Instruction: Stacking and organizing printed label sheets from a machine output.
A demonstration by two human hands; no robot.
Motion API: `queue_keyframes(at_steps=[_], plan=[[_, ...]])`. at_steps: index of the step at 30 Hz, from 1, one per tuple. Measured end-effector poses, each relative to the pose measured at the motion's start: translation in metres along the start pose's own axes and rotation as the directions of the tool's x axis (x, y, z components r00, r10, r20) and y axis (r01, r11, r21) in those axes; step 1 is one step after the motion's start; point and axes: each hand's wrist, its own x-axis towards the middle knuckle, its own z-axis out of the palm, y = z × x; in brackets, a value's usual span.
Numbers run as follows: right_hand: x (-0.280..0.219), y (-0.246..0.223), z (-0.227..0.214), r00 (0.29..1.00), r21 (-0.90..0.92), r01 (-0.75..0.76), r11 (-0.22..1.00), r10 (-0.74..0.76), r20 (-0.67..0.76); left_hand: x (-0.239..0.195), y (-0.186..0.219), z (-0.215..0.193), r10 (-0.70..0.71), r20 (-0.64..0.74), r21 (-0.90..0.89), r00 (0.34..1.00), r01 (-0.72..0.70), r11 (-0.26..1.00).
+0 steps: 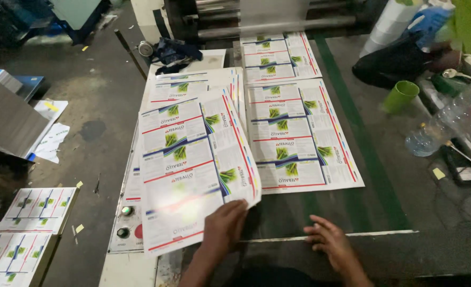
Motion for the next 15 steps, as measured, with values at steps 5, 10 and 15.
queue_keyframes(at_steps=[5, 10, 15], plan=[[-0.039, 0.003, 0.055, 0.942, -0.035, 0.022, 0.999, -0.009, 0.337, -0.001, 0.048, 0.04, -0.011, 0.409, -0.034, 0.912, 0.028, 0.999], [-0.053, -0.01, 0.065, 0.927, 0.227, -0.079, 0.971, -0.012, 0.375, -0.014, 0.038, 0.061, 0.285, 0.394, -0.15, 0.874, -0.245, 0.958], [-0.022, 0.012, 0.008, 0.987, 0.202, 0.088, 0.976, -0.112, 0.111, 0.003, 0.009, 0.027, 0.083, 0.423, -0.027, 0.902, -0.079, 0.997]])
